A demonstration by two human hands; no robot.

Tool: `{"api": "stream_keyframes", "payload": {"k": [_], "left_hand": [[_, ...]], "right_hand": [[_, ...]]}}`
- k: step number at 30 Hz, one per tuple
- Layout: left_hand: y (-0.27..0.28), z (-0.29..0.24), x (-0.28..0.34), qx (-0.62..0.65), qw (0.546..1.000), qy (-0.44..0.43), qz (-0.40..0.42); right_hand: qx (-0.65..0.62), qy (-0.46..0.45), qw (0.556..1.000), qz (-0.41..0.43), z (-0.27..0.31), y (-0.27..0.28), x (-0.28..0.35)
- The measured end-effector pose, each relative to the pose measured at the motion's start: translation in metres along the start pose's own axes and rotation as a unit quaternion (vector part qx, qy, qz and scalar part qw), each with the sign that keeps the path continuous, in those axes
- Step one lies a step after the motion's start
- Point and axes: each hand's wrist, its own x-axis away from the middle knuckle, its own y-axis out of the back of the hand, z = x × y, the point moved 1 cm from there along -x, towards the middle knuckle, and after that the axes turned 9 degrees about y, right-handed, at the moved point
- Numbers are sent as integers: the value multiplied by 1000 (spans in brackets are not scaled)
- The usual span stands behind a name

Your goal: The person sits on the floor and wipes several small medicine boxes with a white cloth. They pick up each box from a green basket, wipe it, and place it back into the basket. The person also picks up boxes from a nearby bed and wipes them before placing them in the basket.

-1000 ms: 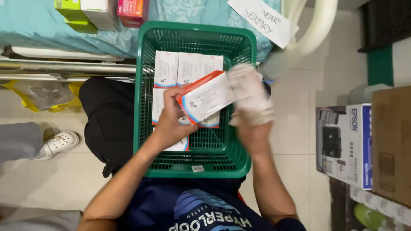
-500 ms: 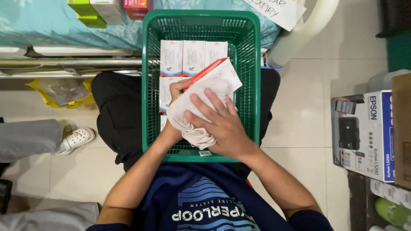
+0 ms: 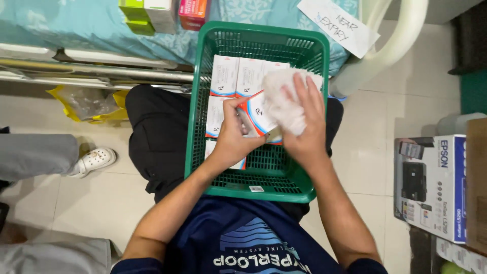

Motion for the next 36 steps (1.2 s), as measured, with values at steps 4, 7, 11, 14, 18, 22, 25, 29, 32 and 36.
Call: {"api": "stream_keyframes", "payload": {"k": [4, 7, 11, 14, 18, 22, 25, 29, 32, 36], "left_hand": [[22, -13, -14, -48, 997, -49, 19], [24, -11, -23, -140, 985, -101, 2], [25, -11, -34, -126, 977, -172, 21], [26, -12, -35, -82, 971, -224, 22], [26, 11, -36, -56, 993, -102, -12], [15, -11, -32, -208, 969, -128, -46], [18, -42, -18, -109, 977, -181, -17], [15, -43, -13, -68, 978, -194, 25], [13, -37, -24, -19, 983, -183, 23], [16, -28, -28, 44, 985, -160, 52]], "right_hand": [[29, 43, 998, 34, 11, -1, -14], [-72, -38, 996, -43, -17, 3, -36], [-302, -151, 929, -152, 6, -9, -46], [-274, -45, 952, -125, 4, -20, -34], [-165, -51, 980, -94, -19, -31, -29], [-63, -34, 989, -128, 7, -13, -49], [0, 43, 995, -87, 6, -6, -42], [-161, -92, 971, -150, -19, 3, -47], [-202, -121, 948, -216, -3, 6, -49], [-119, -28, 974, -189, -20, 6, -32]]}}
